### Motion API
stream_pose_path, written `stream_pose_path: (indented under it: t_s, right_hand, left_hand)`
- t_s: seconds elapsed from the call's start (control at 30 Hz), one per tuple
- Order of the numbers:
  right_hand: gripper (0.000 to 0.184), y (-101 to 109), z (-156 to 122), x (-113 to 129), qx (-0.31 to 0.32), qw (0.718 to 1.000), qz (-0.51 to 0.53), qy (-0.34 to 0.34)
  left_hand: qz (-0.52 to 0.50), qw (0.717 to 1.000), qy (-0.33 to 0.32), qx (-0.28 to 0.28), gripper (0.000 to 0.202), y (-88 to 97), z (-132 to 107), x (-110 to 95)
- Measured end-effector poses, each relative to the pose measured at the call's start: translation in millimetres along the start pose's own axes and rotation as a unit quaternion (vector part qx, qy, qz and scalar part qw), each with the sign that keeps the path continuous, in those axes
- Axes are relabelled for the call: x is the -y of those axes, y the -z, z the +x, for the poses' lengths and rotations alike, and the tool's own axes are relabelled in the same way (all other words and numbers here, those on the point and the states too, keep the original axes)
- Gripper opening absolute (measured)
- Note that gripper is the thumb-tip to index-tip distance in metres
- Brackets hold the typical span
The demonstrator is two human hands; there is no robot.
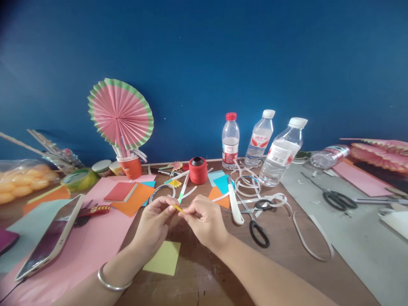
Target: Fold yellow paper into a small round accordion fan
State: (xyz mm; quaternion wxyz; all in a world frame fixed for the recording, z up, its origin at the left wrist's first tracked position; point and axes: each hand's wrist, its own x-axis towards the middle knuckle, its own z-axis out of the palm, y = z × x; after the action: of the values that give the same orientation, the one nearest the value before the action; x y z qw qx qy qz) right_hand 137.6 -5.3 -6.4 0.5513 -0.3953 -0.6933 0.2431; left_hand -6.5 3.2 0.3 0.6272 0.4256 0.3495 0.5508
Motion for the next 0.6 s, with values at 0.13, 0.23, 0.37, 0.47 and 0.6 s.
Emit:
stream_pose_path:
  t_s: [0.13,0.23,0.37,0.47,0.6]
  right_hand:
    - [0.016,1.0,-0.3,-1.2,0.021,0.999,-0.033,-0.007]
    - [0.021,1.6,-0.5,-1.9,0.052,0.995,-0.084,0.021]
    - [0.025,1.9,-0.6,-2.0,0.1,0.976,-0.17,0.095]
    - [0.031,3.3,-0.6,-1.3,0.095,0.965,-0.186,0.159]
    - [0.032,4.8,-1.3,-0.9,0.094,0.958,-0.189,0.195]
  left_hand:
    - [0.023,0.999,-0.023,-0.005,0.007,3.0,2.4,-2.4]
    - [0.04,0.999,-0.032,-0.005,0.007,4.2,3.4,-3.2]
    - [0.02,1.0,-0.005,0.022,0.006,2.4,2.1,-3.3]
    - [0.015,0.999,0.019,0.025,0.007,-0.3,-0.4,-3.6]
    - [0.021,0.998,0.047,0.045,0.009,-1.6,-2.3,-4.2]
